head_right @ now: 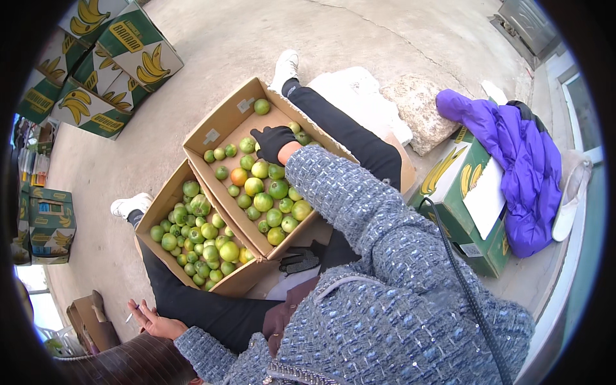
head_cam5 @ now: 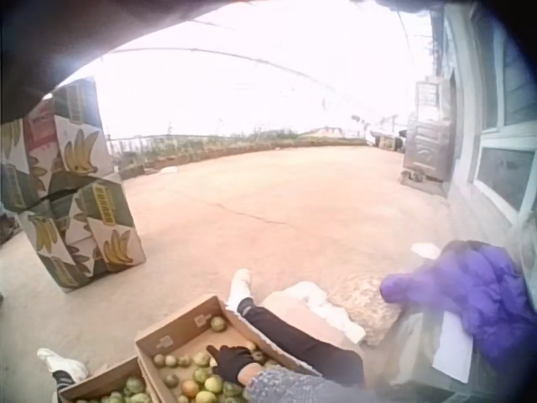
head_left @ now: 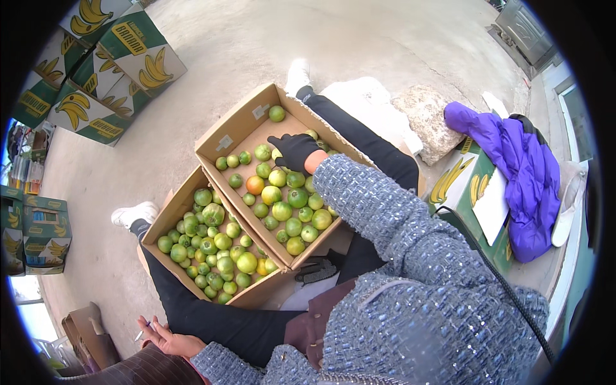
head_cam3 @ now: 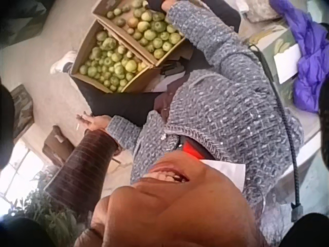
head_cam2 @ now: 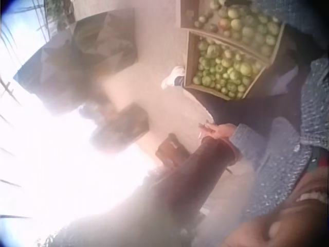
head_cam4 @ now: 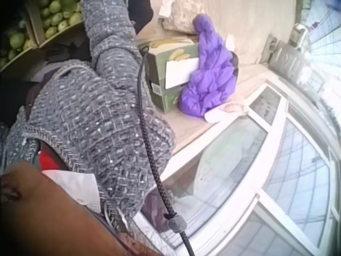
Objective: The person sits on the floor and sorts green and yellow citrus fruits between two cardboard boxes using gloved hands. The person repeatedly picks fruits from one box and places them into the other, gradually emptying one box.
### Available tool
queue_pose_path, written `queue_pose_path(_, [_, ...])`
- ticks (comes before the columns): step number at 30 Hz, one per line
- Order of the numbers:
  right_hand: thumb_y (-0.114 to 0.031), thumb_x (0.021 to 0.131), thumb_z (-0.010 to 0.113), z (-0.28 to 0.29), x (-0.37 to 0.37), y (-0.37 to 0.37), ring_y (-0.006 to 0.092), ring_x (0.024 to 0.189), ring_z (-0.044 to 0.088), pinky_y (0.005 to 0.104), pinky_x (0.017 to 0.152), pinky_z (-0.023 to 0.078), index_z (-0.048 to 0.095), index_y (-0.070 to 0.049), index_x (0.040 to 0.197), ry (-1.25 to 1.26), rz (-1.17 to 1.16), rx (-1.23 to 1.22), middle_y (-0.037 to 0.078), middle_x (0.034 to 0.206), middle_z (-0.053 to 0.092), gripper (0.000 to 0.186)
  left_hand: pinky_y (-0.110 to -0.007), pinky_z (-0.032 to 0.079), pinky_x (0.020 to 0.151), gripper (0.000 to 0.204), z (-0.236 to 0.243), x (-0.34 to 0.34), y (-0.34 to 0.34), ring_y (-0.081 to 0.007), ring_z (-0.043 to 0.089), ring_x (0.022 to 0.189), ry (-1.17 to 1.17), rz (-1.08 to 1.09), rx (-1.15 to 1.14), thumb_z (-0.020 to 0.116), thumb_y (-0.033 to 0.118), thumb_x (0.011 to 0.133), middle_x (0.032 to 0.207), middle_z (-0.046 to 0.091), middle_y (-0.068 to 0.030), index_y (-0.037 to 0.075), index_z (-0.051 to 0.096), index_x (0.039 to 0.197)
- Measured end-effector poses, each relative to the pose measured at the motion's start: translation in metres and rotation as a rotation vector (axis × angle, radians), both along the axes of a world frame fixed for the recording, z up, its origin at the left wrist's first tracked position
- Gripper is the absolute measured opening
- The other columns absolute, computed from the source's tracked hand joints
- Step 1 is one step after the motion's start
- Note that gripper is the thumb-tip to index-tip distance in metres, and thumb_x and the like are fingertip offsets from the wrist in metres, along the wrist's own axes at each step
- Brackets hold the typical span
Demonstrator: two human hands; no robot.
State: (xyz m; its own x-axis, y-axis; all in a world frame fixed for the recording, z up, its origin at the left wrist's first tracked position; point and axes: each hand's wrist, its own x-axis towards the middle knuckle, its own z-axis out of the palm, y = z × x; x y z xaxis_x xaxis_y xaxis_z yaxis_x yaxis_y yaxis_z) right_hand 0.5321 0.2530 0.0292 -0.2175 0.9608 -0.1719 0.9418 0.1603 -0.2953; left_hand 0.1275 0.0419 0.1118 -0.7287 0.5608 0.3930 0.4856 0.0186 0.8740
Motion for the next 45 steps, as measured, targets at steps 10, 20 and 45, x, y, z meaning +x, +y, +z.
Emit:
queue_pose_path(10, [-0.026, 0.085, 0.051, -0.054, -0.029, 0.003, 0.0341, 0.093, 0.062, 0.0463, 0.078, 0.049, 0.042, -0.011, 0.124, -0.062, -0.209, 0.025, 0.019, 0.107, 0.058, 0.043, -0.028, 0.038, 0.088, 0.039, -0.001, -0.001, 0.002, -0.017, 0.052, 0.109, -0.066, 0.017, 0.051, 0.047, 0.009, 0.093, 0.132, 0.05, -0.0044, 0.004, 0.048, 0.132])
queue_pose_path(20, [-0.031, 0.087, 0.058, -0.04, -0.003, 0.017, 0.0328, 0.099, 0.06, 0.0405, 0.085, 0.047, 0.046, -0.012, 0.122, 0.697, -0.353, 0.011, 0.019, 0.107, 0.061, 0.042, -0.023, 0.044, 0.081, 0.039, 0.011, 0.008, 0.009, -0.0118, 0.055, 0.094, -0.154, 0.025, 0.09, 0.044, -0.003, 0.091, 0.125, 0.053, -0.0063, -0.001, 0.049, 0.129])
queue_pose_path(45, [-0.032, 0.08, 0.062, 0.063, -0.148, -0.086, 0.0244, 0.069, 0.06, 0.0385, 0.055, 0.045, 0.054, -0.006, 0.108, 0.27, 0.316, 0.418, 0.008, 0.073, 0.059, 0.038, -0.023, 0.042, 0.079, 0.037, 0.0, -0.001, -0.001, -0.0136, 0.054, 0.098, -0.162, 0.001, 0.149, 0.045, 0.003, 0.093, 0.128, 0.053, -0.0066, 0.002, 0.05, 0.129])
